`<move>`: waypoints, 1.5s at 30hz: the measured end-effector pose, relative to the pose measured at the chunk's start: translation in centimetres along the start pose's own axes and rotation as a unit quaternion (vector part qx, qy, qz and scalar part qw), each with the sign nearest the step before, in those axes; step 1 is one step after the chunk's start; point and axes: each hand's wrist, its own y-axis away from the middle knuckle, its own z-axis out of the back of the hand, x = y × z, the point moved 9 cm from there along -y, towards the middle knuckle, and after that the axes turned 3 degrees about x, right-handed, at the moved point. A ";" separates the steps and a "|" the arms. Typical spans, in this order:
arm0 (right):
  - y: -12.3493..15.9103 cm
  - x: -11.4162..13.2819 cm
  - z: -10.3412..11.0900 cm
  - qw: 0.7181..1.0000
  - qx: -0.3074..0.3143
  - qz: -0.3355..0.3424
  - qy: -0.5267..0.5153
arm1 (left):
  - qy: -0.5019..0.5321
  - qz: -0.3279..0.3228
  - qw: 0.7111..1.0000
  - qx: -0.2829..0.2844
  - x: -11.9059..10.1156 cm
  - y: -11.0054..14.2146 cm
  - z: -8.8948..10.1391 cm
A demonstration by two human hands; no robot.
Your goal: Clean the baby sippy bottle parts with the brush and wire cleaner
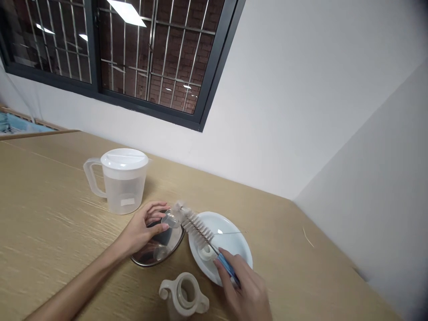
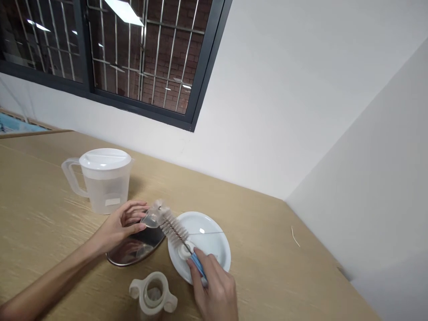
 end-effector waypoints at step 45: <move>0.0 -0.3 0.8 0.998 -0.032 -0.057 -0.006 | 0.295 0.173 0.940 0.009 0.9 1.2 -2.3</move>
